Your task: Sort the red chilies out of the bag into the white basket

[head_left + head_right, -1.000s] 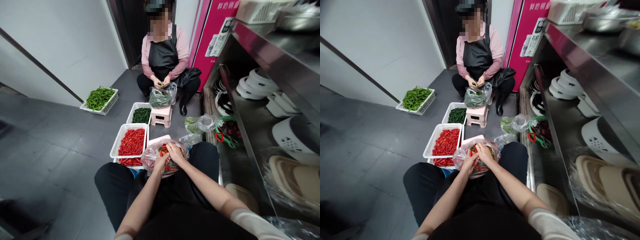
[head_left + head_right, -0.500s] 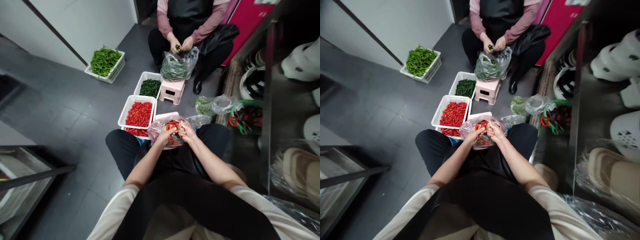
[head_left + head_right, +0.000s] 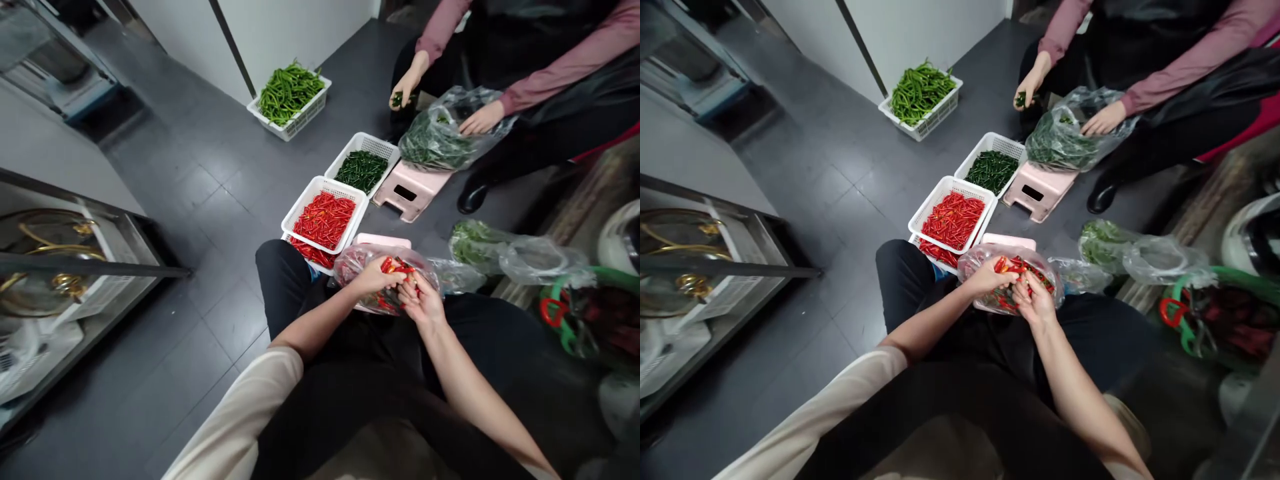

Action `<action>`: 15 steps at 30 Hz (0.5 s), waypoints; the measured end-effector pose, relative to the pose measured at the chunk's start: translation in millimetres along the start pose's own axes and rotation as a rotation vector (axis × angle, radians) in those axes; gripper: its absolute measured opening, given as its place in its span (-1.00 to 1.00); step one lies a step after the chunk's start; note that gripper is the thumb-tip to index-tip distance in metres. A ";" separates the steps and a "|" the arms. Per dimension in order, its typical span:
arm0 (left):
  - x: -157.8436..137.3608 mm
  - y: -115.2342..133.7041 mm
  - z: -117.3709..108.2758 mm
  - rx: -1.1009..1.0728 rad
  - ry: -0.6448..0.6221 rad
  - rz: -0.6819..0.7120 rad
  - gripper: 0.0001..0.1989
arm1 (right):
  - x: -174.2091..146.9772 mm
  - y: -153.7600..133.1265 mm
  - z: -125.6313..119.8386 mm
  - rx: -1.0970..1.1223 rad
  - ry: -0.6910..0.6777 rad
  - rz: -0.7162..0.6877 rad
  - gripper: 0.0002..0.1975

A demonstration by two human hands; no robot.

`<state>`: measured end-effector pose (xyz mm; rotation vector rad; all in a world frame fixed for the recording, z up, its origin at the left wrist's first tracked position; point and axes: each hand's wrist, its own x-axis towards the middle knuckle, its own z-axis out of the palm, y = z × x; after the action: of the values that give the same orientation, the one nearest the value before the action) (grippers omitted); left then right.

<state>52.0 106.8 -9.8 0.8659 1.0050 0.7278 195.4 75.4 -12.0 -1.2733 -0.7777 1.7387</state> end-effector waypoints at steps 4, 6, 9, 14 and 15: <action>24.9 29.3 -66.1 0.219 0.106 0.089 -0.80 | 13.6 7.9 -17.2 -0.204 0.059 0.137 -0.61; 46.8 40.1 -117.6 0.557 0.326 0.124 -0.82 | 22.2 17.8 -31.2 -0.417 0.143 0.166 -0.64; 82.3 43.8 -194.9 0.909 0.485 -0.057 -0.62 | 28.9 27.2 -45.2 -0.554 0.211 0.152 -0.44; 140.5 26.8 -277.0 1.153 0.374 -0.485 -0.31 | 24.1 17.3 -46.7 -0.367 0.147 0.266 -0.44; 153.2 22.1 -285.4 1.170 0.387 -0.508 -0.41 | 22.8 14.5 -46.6 -0.329 0.129 0.296 -0.48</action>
<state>-157.9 322.8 -131.1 1.3870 1.9660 -0.2291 232.8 89.2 -48.3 -1.7805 -0.8578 1.7830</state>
